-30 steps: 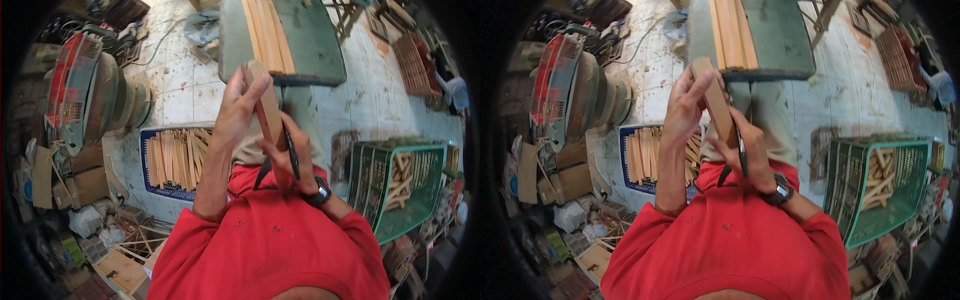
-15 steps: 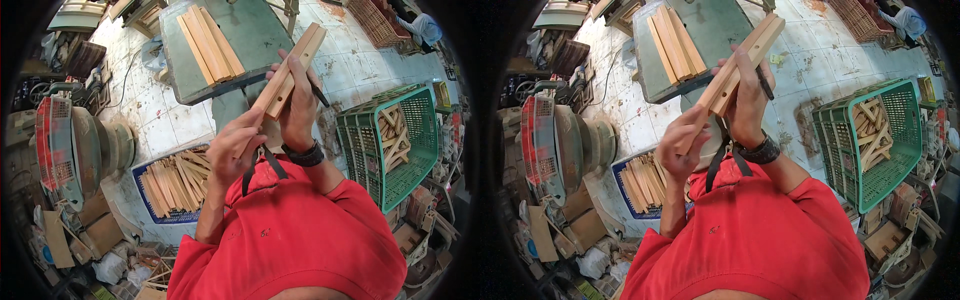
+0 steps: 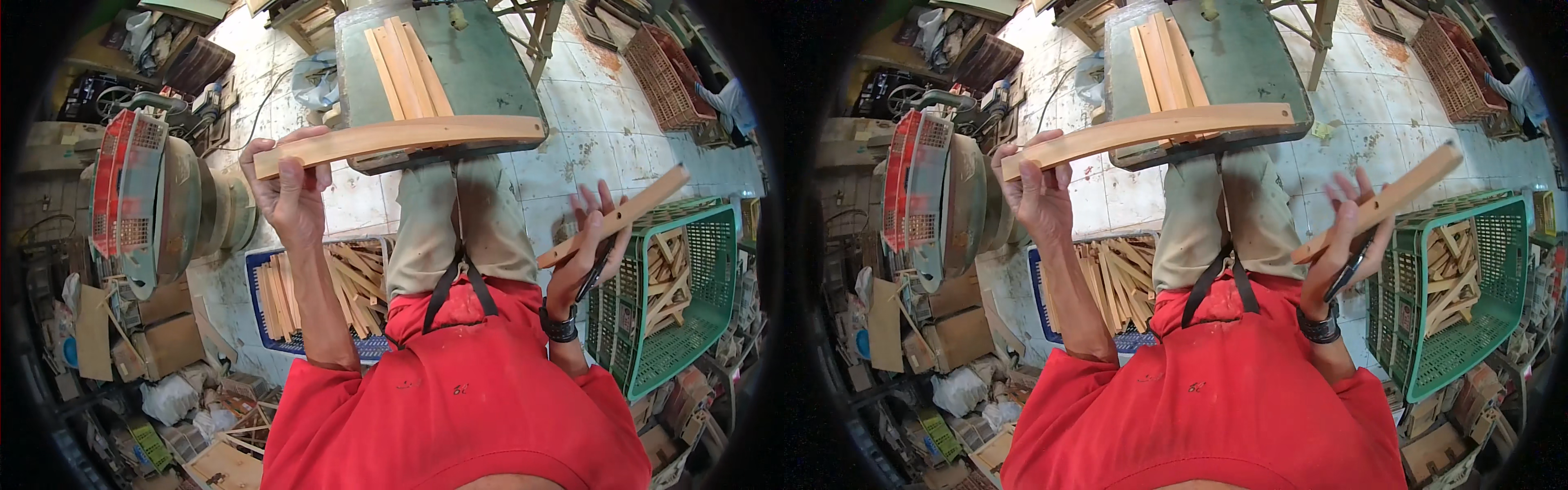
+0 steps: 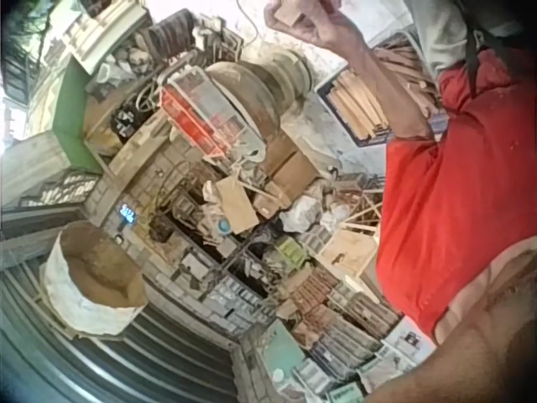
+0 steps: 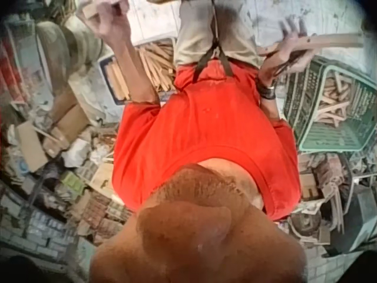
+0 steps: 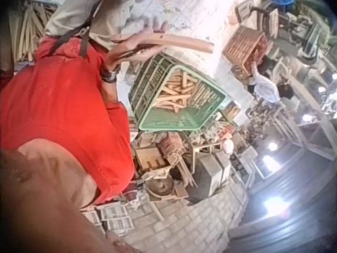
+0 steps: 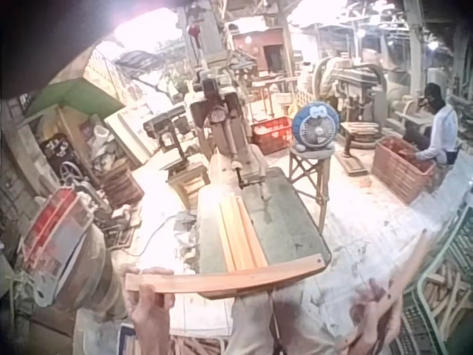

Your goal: The person holds a small wooden piece in their left hand and uses a utility knife in their right hand to shave the edges and corners. They repeatedly rotate the piece to access different sides, removing thin shavings of wood to smooth the surface. The finished pieces are placed into a green plastic crate.

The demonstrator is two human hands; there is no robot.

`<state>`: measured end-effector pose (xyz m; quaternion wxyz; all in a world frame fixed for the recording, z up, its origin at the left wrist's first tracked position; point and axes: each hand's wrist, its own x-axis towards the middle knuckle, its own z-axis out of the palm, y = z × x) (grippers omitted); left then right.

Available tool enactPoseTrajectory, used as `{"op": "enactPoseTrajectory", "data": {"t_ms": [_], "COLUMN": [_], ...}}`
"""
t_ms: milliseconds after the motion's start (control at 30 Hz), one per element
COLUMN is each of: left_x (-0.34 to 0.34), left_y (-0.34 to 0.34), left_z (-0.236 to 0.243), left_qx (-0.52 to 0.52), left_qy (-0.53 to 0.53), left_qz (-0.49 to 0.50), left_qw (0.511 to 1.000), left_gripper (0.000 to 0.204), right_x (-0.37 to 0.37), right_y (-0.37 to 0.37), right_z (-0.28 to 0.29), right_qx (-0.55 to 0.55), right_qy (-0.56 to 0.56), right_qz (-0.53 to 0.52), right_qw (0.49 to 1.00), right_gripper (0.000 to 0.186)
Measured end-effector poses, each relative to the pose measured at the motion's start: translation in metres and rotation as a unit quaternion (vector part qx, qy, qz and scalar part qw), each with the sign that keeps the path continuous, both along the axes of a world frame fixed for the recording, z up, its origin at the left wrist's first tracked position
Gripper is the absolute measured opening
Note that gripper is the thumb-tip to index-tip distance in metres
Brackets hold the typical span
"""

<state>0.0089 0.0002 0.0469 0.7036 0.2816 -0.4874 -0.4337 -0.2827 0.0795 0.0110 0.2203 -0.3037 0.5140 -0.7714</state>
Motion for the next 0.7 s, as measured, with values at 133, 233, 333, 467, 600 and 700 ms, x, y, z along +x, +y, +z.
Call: {"op": "enactPoseTrajectory", "data": {"t_ms": [133, 233, 333, 467, 600, 700], "left_x": [-0.005, -0.015, -0.029, -0.039, -0.058, -0.062], "left_y": [0.003, 0.006, 0.007, 0.016, 0.009, 0.009], "left_z": [0.007, 0.011, 0.011, 0.003, -0.012, -0.015], "left_qx": [-0.009, -0.024, -0.036, -0.01, 0.027, 0.031], "left_qy": [-0.04, -0.07, -0.123, -0.141, -0.159, -0.169], "left_qz": [0.011, 0.029, 0.049, 0.048, 0.048, 0.051], "left_qw": [0.999, 0.997, 0.991, 0.989, 0.986, 0.984], "left_gripper": [0.027, 0.028, 0.03, 0.031, 0.031, 0.029], "right_x": [0.009, 0.013, 0.025, 0.017, 0.028, 0.013], "right_y": [0.004, -0.001, 0.002, -0.01, -0.001, -0.02], "right_z": [0.019, 0.046, -0.008, 0.013, -0.011, -0.026], "right_qx": [0.116, 0.252, 0.132, 0.348, 0.24, 0.349], "right_qy": [0.03, -0.045, 0.216, 0.076, 0.129, 0.044], "right_qz": [0.167, 0.279, 0.347, 0.379, 0.418, 0.356], "right_qw": [0.979, 0.925, 0.903, 0.854, 0.867, 0.866], "right_gripper": [0.035, 0.025, 0.021, 0.025, 0.028, 0.033]}}
